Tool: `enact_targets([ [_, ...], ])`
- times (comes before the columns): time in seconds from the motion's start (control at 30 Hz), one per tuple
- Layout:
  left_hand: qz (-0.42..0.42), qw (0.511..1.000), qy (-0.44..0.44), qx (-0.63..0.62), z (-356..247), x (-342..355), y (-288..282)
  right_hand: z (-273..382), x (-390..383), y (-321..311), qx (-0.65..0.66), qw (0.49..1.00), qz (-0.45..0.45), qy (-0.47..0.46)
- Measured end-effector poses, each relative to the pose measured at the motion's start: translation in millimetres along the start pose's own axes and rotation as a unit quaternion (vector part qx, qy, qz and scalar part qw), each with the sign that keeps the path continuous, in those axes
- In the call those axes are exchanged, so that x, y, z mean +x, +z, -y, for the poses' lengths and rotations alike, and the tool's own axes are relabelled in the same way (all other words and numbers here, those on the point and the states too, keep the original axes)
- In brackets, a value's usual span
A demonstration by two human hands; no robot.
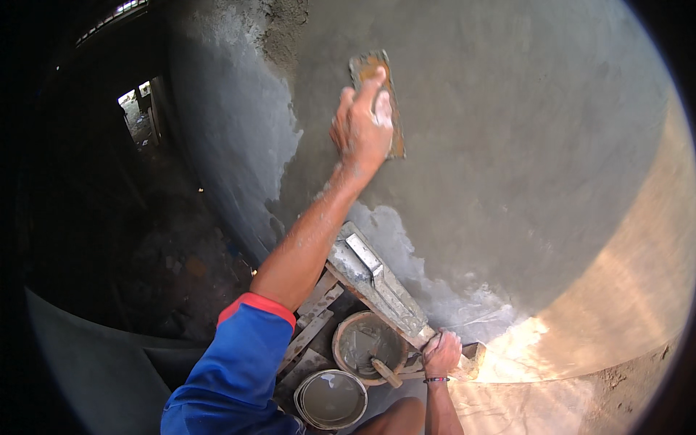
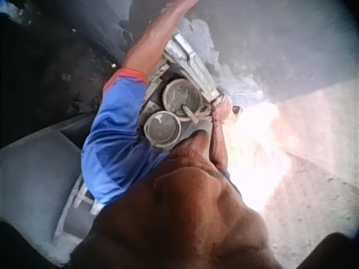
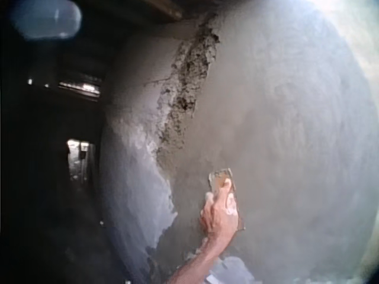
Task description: The person applies a layer of wet plaster to a curved wall surface using a rectangular wooden float, spreading the material with broad vertical and sweeping strokes to create a smooth finish. They use one hand to steady themselves or hold a smaller tool while the other works the surface.
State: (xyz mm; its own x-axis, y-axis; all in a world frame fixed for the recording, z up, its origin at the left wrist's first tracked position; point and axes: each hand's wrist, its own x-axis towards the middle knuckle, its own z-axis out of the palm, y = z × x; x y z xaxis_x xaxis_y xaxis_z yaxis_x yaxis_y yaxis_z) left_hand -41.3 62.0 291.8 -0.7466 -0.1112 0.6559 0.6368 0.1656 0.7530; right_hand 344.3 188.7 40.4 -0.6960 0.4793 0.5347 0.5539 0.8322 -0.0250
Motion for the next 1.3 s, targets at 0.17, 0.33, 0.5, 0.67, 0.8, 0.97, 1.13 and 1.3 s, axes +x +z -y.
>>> enact_targets([
  [0.17, 0.05, 0.998, 0.034, -0.028, 55.5, -57.8, 13.1, -0.6, 1.4, -0.5, 0.029, 0.999, -0.01, -0.009],
  [0.33, -0.052, 0.998, -0.003, 0.03, 7.6, 29.6, -11.3, 3.7, 6.2, 2.9, 0.006, 1.0, -0.014, -0.011],
  [0.5, 0.037, 0.998, 0.045, 0.008, 63.7, -73.7, 7.7, -1.7, 0.3, 2.3, 0.016, 1.0, -0.016, 0.011],
  [0.67, -0.033, 0.999, 0.005, 0.004, 44.0, 15.0, -4.1, -3.2, 0.0, 6.4, 0.003, 1.0, -0.025, -0.016],
  [0.8, -0.018, 1.0, 0.024, -0.009, -7.1, 5.7, -3.0, 0.7, 2.1, 4.8, 0.015, 1.0, -0.021, -0.007],
  [0.97, 0.039, 0.999, 0.01, -0.023, 58.5, -38.8, 3.7, 0.3, 0.5, -2.8, 0.021, 1.0, -0.011, 0.002],
  [1.13, -0.052, 0.998, 0.025, 0.003, 10.5, 39.6, -10.8, 2.6, 3.4, 2.5, 0.01, 1.0, -0.009, 0.003],
  [1.3, 0.002, 0.999, 0.026, -0.023, 50.8, -67.1, 18.5, 2.5, 4.3, 0.4, 0.023, 1.0, -0.015, 0.001],
])
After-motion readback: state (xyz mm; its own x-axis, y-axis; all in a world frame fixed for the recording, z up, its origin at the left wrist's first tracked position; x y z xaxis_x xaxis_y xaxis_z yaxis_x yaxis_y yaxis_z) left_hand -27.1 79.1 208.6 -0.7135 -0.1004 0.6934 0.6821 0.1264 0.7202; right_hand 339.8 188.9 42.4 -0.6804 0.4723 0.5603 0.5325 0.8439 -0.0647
